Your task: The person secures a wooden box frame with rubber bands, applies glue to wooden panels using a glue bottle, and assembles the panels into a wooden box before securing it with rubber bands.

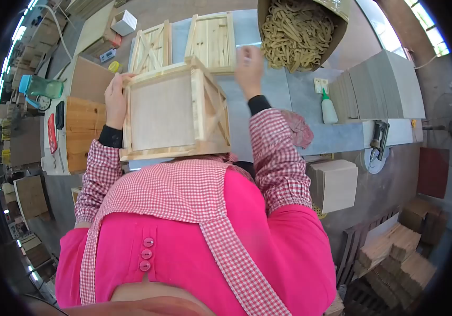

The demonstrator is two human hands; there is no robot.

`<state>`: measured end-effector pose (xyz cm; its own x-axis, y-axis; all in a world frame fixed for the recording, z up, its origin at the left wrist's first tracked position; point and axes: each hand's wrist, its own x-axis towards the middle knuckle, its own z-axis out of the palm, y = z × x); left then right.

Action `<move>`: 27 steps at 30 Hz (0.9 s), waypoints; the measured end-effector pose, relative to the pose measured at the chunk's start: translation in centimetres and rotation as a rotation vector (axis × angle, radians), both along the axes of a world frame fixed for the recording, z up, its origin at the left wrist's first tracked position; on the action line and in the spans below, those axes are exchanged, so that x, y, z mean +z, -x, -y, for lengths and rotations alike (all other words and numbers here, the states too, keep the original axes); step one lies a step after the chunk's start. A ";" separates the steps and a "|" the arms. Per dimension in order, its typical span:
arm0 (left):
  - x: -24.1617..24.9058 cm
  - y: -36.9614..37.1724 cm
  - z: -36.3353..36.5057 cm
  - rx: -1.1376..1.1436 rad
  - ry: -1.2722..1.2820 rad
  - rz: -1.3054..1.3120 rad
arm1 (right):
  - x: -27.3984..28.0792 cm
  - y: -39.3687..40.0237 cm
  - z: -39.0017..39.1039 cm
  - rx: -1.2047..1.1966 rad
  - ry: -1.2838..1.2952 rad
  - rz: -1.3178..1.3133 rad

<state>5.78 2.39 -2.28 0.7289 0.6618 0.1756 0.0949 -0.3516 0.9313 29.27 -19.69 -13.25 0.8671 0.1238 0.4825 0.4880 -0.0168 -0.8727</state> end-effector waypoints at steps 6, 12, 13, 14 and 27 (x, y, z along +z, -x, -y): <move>-1.4 1.2 -0.1 0.038 0.020 0.127 | -24.0 -17.1 12.5 -0.386 1.350 -0.029; -0.5 0.9 0.6 0.199 -0.007 -0.086 | -20.0 -17.0 10.0 -0.419 0.782 -0.346; -0.4 0.8 0.5 0.192 0.010 -0.094 | -20.4 -16.8 9.6 -0.475 0.693 -0.246; -0.4 0.9 0.5 0.181 0.031 -0.106 | -19.9 -15.9 9.4 -0.407 0.679 -0.365; -0.1 0.6 0.8 0.201 -0.243 -0.059 | -10.3 -0.8 11.2 -0.030 0.716 -0.143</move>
